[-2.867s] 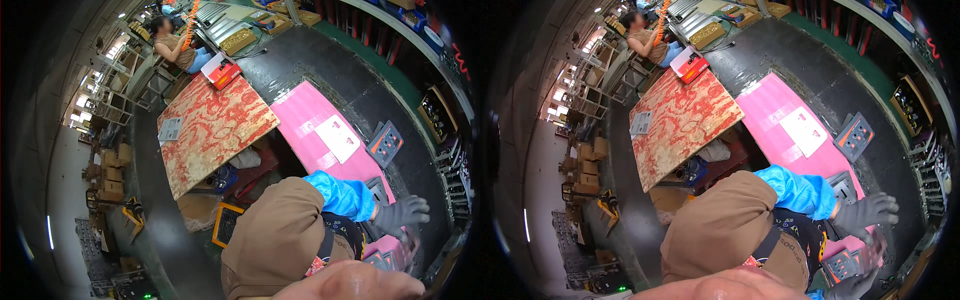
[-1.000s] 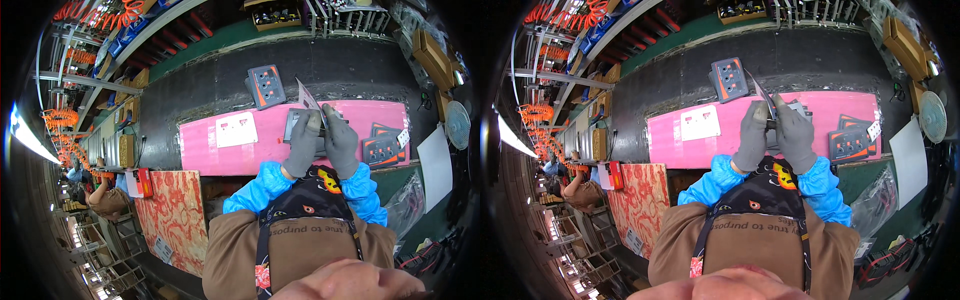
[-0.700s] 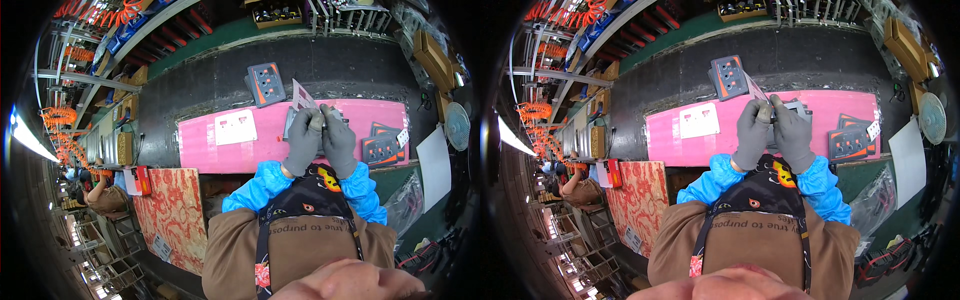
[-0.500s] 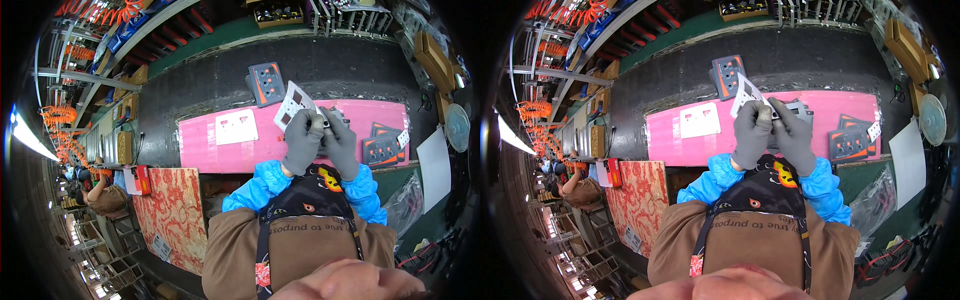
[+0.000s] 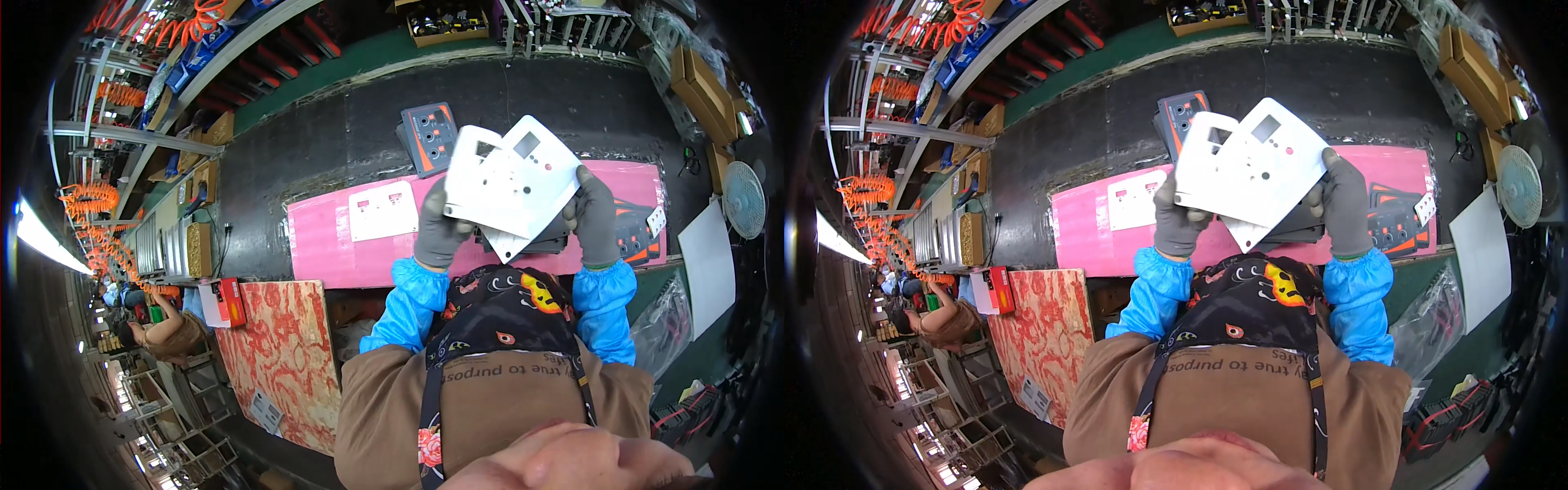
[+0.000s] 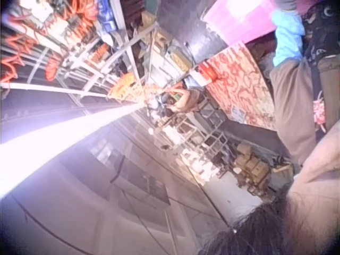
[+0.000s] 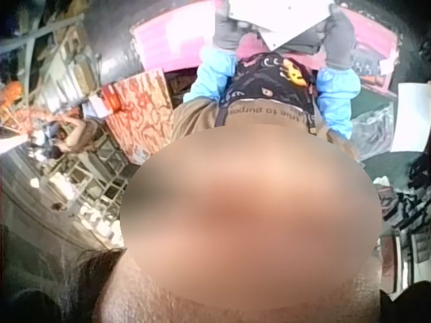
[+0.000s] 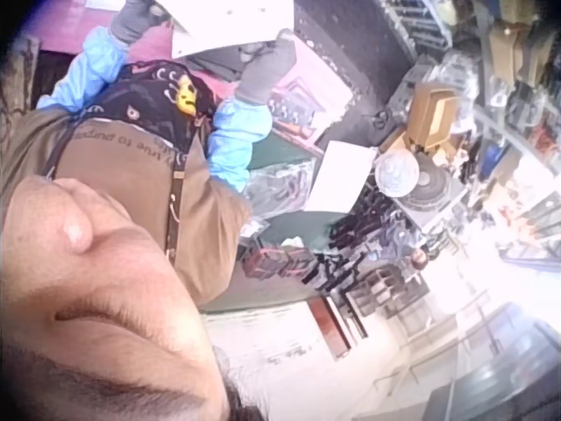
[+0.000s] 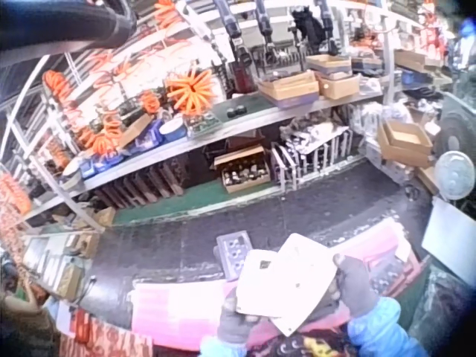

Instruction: The person assembles electronic control units by inserting a grey metal casing into a black plastic housing with an orange label. They handle the components one at a time, aligning the parts and pressing them together on a pink workbench mat.

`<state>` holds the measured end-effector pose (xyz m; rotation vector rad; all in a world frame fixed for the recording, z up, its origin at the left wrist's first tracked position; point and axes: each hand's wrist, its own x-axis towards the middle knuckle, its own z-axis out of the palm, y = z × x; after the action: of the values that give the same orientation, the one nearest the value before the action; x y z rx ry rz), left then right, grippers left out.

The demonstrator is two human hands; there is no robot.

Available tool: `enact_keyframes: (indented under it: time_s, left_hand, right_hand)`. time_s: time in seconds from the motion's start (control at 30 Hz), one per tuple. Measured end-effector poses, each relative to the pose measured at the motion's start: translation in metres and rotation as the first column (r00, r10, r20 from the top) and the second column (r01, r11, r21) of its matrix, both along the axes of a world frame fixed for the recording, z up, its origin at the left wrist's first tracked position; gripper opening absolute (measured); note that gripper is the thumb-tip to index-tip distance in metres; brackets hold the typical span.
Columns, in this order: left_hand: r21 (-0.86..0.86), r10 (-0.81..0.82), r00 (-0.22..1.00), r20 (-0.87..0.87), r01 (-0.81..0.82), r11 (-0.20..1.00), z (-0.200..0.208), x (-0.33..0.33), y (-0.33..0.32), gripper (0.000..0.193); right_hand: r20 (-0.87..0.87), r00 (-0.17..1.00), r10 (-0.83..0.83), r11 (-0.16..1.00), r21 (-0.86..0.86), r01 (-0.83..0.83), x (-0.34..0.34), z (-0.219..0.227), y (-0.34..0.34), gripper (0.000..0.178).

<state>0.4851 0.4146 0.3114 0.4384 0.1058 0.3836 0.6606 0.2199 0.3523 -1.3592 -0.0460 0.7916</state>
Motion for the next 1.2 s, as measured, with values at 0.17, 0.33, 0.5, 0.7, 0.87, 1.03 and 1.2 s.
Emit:
enact_keyframes:
  time_s: [0.17, 0.33, 0.5, 0.7, 0.87, 1.03, 1.2]
  left_hand:
    - [-0.321, 0.110, 0.982, 0.154, -0.055, 0.946, -0.045, -0.037, 0.045, 0.031]
    - [0.627, 0.421, 0.712, -0.562, 0.035, 0.778, -0.103, -0.092, 0.126, 0.017]
    - [0.597, 0.528, 0.282, -0.801, 0.444, 0.668, -0.142, -0.165, 0.177, 0.029]
    - [0.488, 0.818, -0.141, -0.557, 0.742, 0.460, -0.156, -0.199, 0.202, 0.045]
    - [0.939, 0.926, 0.242, -0.290, 0.258, 0.227, -0.034, -0.060, 0.123, 0.046]
    - [0.908, 0.453, 0.803, -0.387, 0.248, 0.337, 0.072, 0.049, 0.010, 0.027]
    - [0.821, 0.249, 0.842, -0.479, 0.329, 0.466, 0.078, 0.075, -0.005, 0.029]
  right_hand:
    - [-0.134, 0.977, -0.167, 0.980, 0.085, 0.179, 0.014, -0.039, -0.009, 0.036]
    - [0.132, 0.900, -0.416, 0.908, -0.004, 0.420, 0.049, -0.089, -0.048, 0.038]
    - [0.210, 0.853, -0.478, 0.874, 0.023, 0.485, 0.051, -0.080, -0.061, 0.039]
    - [0.449, 0.785, -0.426, 0.852, -0.092, 0.515, 0.016, -0.043, -0.053, 0.035]
    - [0.761, 0.590, -0.270, 0.909, -0.001, 0.417, -0.025, -0.019, -0.013, 0.017]
    - [0.962, -0.126, 0.242, 0.955, -0.214, 0.206, -0.042, 0.001, 0.018, 0.026]
    - [0.891, -0.380, 0.248, 0.969, -0.219, 0.117, -0.029, 0.011, 0.005, 0.034]
